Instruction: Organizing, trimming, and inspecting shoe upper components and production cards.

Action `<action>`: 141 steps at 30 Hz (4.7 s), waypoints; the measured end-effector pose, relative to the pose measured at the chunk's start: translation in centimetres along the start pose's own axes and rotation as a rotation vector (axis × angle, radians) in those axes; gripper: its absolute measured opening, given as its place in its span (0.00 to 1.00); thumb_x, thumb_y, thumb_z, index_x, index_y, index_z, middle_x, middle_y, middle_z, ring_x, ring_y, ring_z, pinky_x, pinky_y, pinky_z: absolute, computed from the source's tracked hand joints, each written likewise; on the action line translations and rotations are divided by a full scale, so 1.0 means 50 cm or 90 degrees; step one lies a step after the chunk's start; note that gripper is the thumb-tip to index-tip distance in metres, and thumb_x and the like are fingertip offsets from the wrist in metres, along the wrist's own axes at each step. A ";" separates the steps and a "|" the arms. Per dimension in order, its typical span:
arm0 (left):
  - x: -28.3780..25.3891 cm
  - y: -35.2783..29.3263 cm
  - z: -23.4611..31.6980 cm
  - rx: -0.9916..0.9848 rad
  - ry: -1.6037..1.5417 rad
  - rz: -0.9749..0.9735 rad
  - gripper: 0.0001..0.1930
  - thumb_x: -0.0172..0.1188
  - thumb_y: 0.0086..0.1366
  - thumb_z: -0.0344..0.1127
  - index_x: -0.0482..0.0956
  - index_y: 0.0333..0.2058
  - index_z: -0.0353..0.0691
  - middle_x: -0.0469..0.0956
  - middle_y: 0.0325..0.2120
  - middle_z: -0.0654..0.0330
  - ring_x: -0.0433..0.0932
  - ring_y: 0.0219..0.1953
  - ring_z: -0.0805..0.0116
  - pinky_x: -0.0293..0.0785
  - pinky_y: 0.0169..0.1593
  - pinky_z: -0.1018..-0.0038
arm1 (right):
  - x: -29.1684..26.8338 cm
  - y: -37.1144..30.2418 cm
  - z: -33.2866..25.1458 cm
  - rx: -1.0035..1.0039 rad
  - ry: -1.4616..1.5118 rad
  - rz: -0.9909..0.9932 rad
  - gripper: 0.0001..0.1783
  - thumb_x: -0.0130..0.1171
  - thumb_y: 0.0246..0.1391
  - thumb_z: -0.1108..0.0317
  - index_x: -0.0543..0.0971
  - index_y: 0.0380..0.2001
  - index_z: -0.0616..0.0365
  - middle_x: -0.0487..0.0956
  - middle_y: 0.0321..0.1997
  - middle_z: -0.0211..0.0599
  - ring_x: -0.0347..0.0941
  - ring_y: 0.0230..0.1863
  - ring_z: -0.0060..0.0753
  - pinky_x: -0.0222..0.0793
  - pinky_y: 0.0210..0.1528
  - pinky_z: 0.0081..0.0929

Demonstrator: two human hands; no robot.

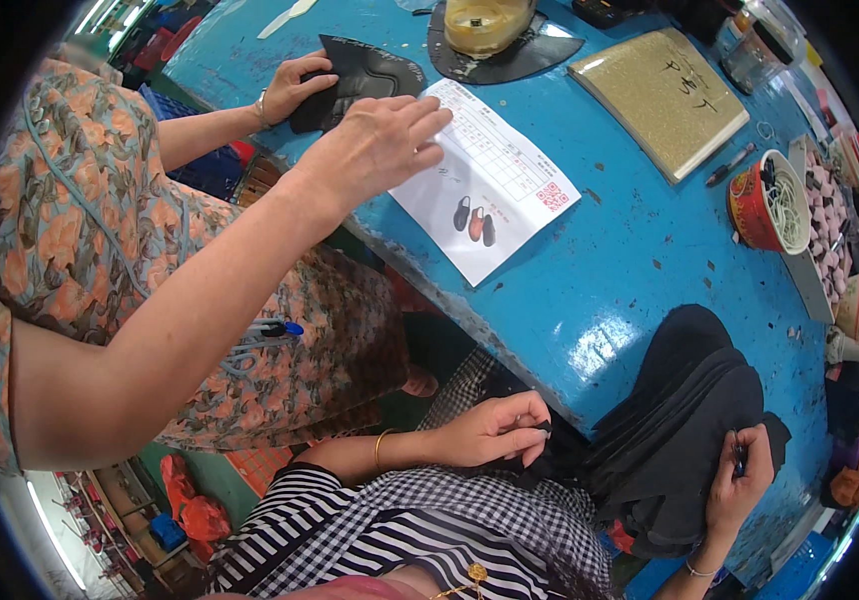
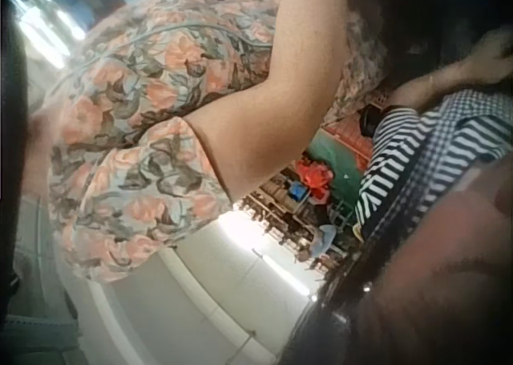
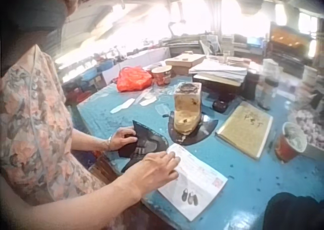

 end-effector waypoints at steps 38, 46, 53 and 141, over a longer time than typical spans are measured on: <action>-0.023 0.042 0.010 0.025 0.048 -0.007 0.04 0.56 0.65 0.28 0.74 0.35 0.34 0.80 0.31 0.60 0.79 0.36 0.74 0.74 0.41 0.78 | 0.006 0.014 -0.002 0.035 -0.035 -0.021 0.10 0.53 0.53 0.79 0.63 0.24 0.62 0.57 0.23 0.36 0.52 0.24 0.29 0.47 0.27 0.25; -0.027 0.043 0.031 0.044 0.080 -0.005 0.04 0.57 0.64 0.28 0.75 0.36 0.35 0.81 0.31 0.61 0.79 0.36 0.73 0.73 0.41 0.76 | 0.002 0.023 -0.011 0.037 -0.049 -0.036 0.09 0.53 0.53 0.80 0.63 0.25 0.63 0.58 0.23 0.37 0.53 0.24 0.30 0.48 0.28 0.25; -0.032 0.046 0.033 0.034 0.057 -0.020 0.04 0.58 0.64 0.29 0.75 0.36 0.36 0.81 0.32 0.61 0.79 0.37 0.72 0.72 0.42 0.76 | 0.000 0.027 -0.015 0.050 -0.053 -0.040 0.09 0.52 0.52 0.81 0.63 0.25 0.63 0.58 0.23 0.37 0.53 0.24 0.30 0.48 0.28 0.24; -0.033 -0.013 0.011 0.010 0.109 -0.017 0.01 0.56 0.63 0.23 0.75 0.34 0.33 0.78 0.34 0.57 0.77 0.38 0.71 0.72 0.44 0.75 | 0.006 -0.015 -0.184 -0.044 -0.247 -0.162 0.43 0.76 0.28 0.69 0.72 0.54 0.61 0.77 0.54 0.46 0.79 0.46 0.44 0.76 0.42 0.29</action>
Point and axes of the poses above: each hand's wrist, its own y-axis towards the middle knuckle, its own x-axis out of the palm, z = x × y, the point moved 8 cm from there along y, towards the middle knuckle
